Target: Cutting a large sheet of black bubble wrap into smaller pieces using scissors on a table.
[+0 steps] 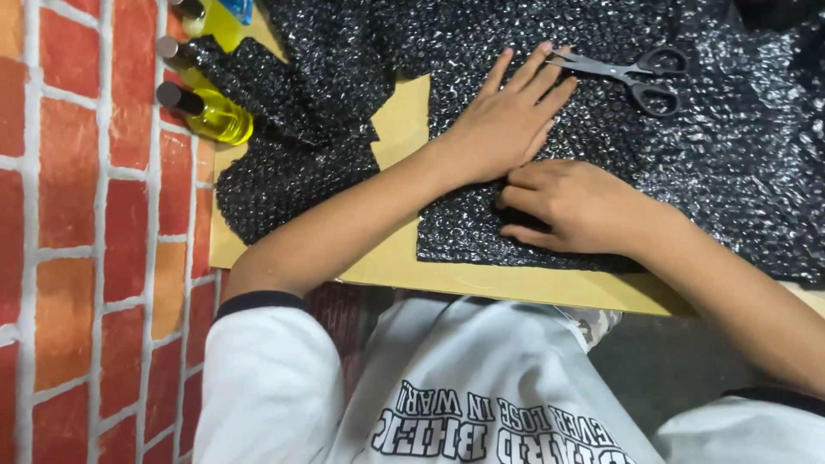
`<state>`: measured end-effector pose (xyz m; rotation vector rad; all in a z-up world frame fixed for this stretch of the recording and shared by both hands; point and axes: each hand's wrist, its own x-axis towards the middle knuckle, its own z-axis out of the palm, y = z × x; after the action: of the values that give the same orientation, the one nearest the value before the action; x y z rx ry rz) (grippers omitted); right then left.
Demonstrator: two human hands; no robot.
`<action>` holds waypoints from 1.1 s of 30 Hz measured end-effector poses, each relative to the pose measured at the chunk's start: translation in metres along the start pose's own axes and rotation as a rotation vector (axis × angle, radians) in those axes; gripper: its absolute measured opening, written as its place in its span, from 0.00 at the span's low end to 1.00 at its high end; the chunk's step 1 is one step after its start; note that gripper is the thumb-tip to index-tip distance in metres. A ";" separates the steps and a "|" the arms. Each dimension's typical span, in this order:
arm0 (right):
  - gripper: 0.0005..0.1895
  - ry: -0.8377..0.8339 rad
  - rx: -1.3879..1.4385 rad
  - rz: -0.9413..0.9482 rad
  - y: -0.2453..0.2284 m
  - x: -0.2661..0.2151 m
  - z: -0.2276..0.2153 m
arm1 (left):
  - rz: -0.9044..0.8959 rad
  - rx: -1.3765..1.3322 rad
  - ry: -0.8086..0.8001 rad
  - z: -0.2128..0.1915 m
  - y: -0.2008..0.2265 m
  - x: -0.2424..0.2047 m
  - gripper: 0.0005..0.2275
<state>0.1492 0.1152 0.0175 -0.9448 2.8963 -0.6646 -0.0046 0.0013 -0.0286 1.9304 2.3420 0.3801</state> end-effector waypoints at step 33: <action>0.19 -0.681 -0.052 0.925 0.013 -0.028 -0.083 | 0.079 -0.054 0.448 -0.017 -0.011 0.002 0.06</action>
<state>0.1522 0.1730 0.0847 0.2103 2.3164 -0.1346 -0.0195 -0.0010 -0.0147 2.0928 2.4698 0.9620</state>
